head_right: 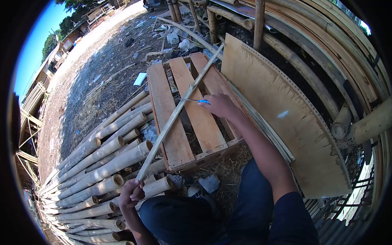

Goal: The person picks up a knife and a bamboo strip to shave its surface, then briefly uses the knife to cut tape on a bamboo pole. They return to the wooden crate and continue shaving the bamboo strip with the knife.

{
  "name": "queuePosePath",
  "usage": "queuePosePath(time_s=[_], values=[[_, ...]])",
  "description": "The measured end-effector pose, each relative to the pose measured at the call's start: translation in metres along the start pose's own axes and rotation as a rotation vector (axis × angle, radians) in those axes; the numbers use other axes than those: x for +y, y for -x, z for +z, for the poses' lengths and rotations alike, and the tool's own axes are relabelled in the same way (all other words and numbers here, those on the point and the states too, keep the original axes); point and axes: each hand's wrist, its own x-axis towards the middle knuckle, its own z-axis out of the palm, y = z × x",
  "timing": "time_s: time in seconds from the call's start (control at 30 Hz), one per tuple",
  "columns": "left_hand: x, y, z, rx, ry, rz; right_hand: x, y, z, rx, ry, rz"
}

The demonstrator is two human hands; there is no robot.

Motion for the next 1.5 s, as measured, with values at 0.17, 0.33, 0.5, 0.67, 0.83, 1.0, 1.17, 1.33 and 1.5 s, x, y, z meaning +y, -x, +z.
queuePosePath(time_s=[0.17,0.33,0.5,0.67,0.83,1.0,1.17,1.33,1.5], values=[[0.004,0.007,0.042,0.23,-0.526,0.015,-0.041,0.01,0.007,-0.083,-0.047,-0.013],[0.013,0.01,0.084,0.448,-1.377,0.17,-0.082,0.024,0.005,-0.219,-0.24,-0.047],[0.005,0.009,0.098,0.548,-1.576,0.278,-0.055,0.017,0.003,-0.211,-0.218,-0.08],[0.001,0.006,0.103,0.488,-1.556,0.267,0.009,-0.015,0.009,0.043,-0.095,-0.014],[0.0,0.007,0.101,0.481,-1.563,0.301,-0.015,-0.009,0.013,0.07,0.054,0.035],[0.0,0.007,0.098,0.446,-1.468,0.223,0.01,-0.017,0.015,0.15,0.039,0.063],[0.0,0.006,0.094,0.456,-1.44,0.227,-0.01,-0.01,0.013,-0.002,-0.005,-0.057],[0.003,0.007,0.098,0.456,-1.421,0.196,0.009,-0.016,0.009,0.069,0.034,0.163],[-0.002,0.003,0.082,0.414,-1.321,0.216,-0.007,-0.014,-0.003,-0.004,0.01,0.122]])
